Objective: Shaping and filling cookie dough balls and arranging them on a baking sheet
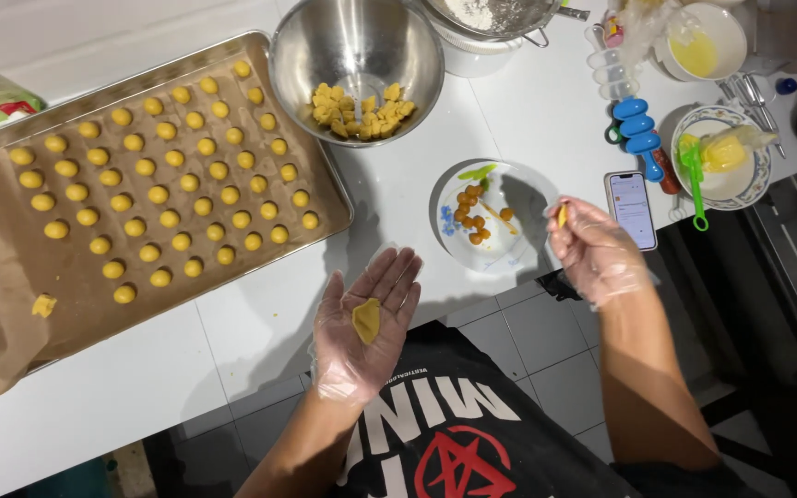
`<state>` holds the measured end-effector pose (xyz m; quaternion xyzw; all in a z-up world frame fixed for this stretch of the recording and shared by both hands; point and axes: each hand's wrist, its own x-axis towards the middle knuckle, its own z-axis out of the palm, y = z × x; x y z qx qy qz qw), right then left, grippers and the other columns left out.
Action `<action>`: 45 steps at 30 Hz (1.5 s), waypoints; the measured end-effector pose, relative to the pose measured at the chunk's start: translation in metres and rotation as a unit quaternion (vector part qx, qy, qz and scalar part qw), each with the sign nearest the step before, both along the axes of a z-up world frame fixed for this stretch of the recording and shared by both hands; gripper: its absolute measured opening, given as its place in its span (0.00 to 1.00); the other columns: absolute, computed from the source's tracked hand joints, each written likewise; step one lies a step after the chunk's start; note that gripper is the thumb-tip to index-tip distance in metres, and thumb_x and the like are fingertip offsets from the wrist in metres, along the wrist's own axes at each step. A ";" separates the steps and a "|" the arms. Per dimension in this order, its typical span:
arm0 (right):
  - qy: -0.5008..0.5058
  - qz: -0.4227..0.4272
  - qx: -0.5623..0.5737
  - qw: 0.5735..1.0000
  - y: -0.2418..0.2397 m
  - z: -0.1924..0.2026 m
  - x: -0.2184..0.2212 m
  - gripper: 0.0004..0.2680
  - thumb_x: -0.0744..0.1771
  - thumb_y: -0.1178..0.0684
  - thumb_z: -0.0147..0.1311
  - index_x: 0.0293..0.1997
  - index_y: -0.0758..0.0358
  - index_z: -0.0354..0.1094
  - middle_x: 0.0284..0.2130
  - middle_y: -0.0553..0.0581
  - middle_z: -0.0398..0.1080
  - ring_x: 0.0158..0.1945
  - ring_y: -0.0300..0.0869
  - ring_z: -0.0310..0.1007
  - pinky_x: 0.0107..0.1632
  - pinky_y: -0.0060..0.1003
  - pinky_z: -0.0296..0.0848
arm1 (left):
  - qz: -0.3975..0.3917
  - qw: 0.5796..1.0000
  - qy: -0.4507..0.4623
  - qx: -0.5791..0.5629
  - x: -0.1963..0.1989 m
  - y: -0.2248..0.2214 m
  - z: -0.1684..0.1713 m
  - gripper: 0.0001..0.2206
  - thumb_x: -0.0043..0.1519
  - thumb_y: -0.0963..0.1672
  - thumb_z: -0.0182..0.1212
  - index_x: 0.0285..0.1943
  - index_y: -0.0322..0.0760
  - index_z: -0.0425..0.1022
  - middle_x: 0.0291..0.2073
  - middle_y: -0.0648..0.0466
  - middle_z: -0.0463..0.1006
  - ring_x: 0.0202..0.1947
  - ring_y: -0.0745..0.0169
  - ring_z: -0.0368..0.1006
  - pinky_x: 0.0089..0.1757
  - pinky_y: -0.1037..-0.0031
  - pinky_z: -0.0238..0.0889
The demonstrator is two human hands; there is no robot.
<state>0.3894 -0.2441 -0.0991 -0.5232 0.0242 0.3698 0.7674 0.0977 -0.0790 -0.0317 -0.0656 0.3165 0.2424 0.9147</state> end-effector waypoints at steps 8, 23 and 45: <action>-0.338 0.199 -0.128 0.911 0.046 0.092 -0.107 0.08 0.65 0.63 0.59 0.48 0.69 0.76 0.41 0.69 0.77 0.45 0.55 0.79 0.49 0.45 0.81 | -0.021 0.991 -0.114 -0.070 0.031 -0.013 -0.020 0.37 0.70 0.59 0.33 0.73 0.23 0.62 0.69 0.32 0.65 0.67 0.36 0.65 0.60 0.55 0.62; -0.630 0.188 -0.096 0.748 0.032 0.104 -0.068 0.07 0.67 0.63 0.59 0.48 0.68 0.76 0.45 0.68 0.77 0.51 0.61 0.77 0.57 0.57 0.74 | -0.041 0.985 -0.162 -0.049 0.031 -0.026 -0.003 0.40 0.70 0.62 0.30 0.73 0.25 0.63 0.69 0.35 0.66 0.68 0.40 0.65 0.63 0.59 0.59; -0.774 0.189 0.134 0.589 0.058 0.041 -0.067 0.18 0.69 0.44 0.50 0.67 0.55 0.65 0.63 0.58 0.69 0.64 0.55 0.67 0.63 0.54 0.69 | -0.054 0.995 -0.078 -0.017 0.033 -0.030 -0.013 0.37 0.68 0.59 0.38 0.71 0.22 0.64 0.68 0.33 0.67 0.70 0.37 0.63 0.63 0.61 0.59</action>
